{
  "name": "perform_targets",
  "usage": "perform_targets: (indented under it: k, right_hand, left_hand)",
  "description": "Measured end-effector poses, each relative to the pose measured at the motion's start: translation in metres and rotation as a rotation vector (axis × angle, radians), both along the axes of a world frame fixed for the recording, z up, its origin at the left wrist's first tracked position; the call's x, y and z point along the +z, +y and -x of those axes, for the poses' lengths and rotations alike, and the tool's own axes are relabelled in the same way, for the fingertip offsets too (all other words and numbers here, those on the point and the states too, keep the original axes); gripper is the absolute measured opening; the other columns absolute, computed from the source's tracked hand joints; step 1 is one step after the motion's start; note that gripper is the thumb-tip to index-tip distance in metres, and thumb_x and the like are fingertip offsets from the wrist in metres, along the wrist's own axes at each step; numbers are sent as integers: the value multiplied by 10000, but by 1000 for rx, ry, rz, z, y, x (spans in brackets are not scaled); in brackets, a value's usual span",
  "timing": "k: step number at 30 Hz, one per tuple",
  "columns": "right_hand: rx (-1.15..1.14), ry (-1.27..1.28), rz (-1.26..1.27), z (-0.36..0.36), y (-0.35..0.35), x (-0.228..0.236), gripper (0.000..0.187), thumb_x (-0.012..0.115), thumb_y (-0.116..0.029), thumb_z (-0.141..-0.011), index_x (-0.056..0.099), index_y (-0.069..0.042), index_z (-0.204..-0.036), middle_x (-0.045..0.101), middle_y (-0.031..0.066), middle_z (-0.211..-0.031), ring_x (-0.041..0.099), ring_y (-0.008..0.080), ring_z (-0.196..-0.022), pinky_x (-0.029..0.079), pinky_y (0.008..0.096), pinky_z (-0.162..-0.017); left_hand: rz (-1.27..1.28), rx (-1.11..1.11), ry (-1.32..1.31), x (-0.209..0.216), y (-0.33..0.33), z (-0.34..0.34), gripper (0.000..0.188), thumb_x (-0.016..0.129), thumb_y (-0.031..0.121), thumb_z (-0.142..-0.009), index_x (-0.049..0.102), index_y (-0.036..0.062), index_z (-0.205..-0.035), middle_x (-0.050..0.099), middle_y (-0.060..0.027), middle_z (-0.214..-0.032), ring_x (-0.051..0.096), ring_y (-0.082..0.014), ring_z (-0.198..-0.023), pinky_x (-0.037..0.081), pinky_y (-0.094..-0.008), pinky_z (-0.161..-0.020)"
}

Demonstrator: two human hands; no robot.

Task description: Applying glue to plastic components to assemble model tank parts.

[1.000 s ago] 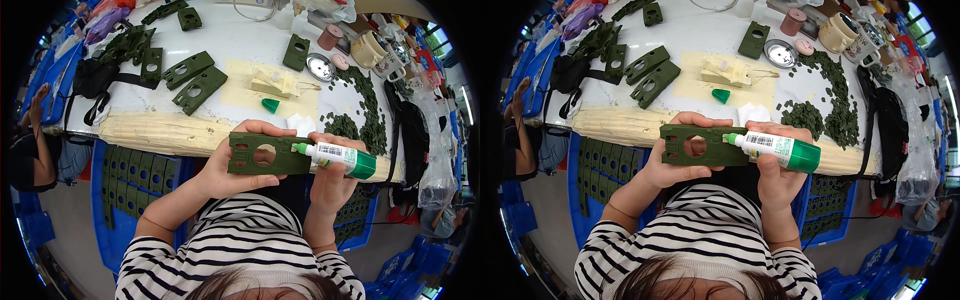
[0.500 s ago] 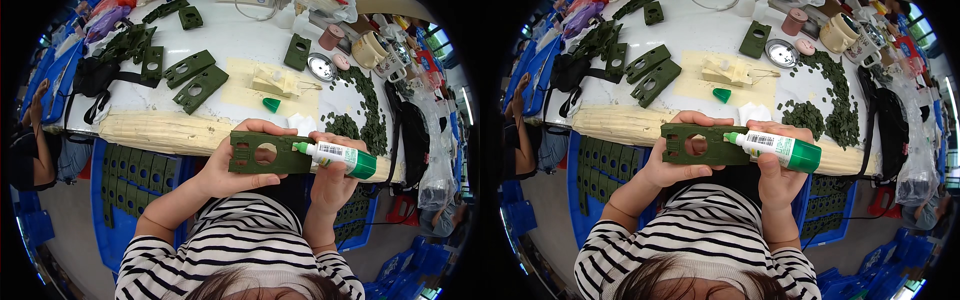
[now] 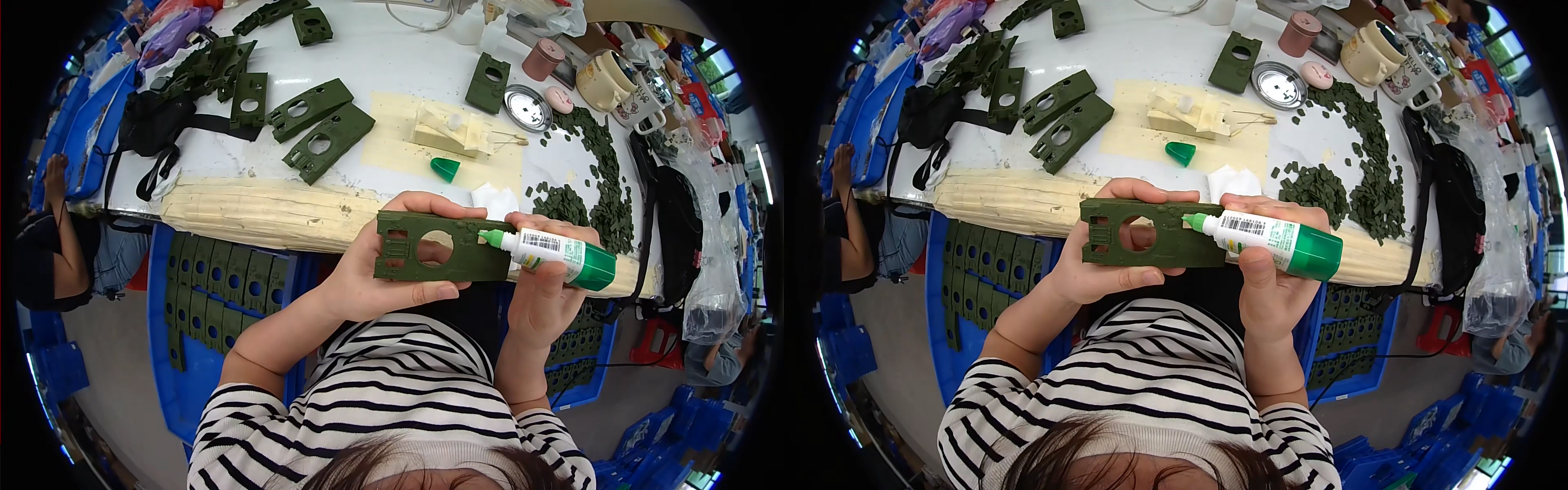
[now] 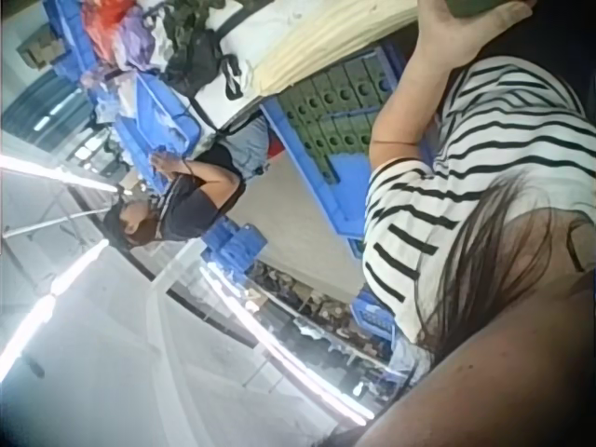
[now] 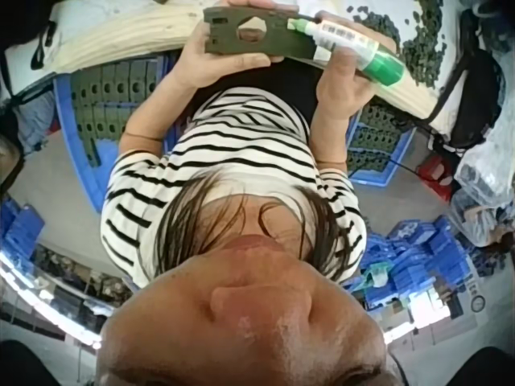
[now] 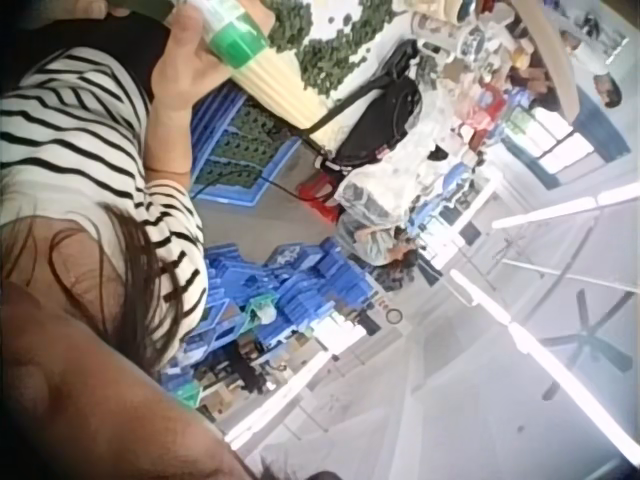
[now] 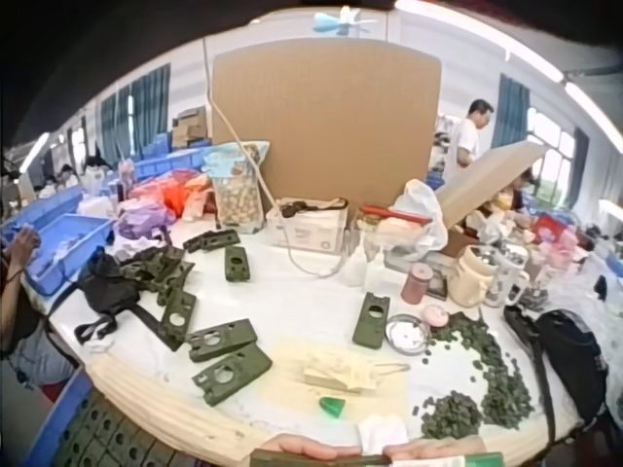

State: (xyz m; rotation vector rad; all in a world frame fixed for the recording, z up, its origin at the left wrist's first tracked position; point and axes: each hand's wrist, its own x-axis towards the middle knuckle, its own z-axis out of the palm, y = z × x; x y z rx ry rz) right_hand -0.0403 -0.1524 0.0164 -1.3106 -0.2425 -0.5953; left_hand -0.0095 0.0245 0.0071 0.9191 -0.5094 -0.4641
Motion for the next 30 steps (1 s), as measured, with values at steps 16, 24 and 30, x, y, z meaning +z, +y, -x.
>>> perform_targets:
  k: [16, 24, 30]
  right_hand:
    - [14, 14, -14, -1, 0, -1, 409, 662, -336, -839, 472, -11, -1001, 570, 131, -921, 615, 314, -914, 482, 412, -839]
    - [13, 4, 2, -1, -1, -2, 403, 666, -317, -838, 479, -1, -1005, 590, 146, -924, 610, 312, -942, 478, 410, -851]
    - [16, -2, 11, -2, 0, -1, 406, 665, -313, -839, 483, 9, -1005, 592, 151, -927, 609, 310, -947, 474, 413, -863]
  left_hand:
    - [15, -3, 96, 1, 0, 0, 617, 716, -1, -743, 360, 59, -1242, 387, -250, -1339, 527, -283, -1135, 555, -366, -829]
    - [8, 6, 79, 2, 0, 0, 618, 712, -10, -742, 359, 59, -1244, 388, -243, -1340, 525, -285, -1136, 553, -368, -834]
    - [13, 16, 67, 2, -1, 0, 619, 714, -9, -741, 360, 57, -1244, 391, -243, -1340, 521, -287, -1142, 553, -370, -836]
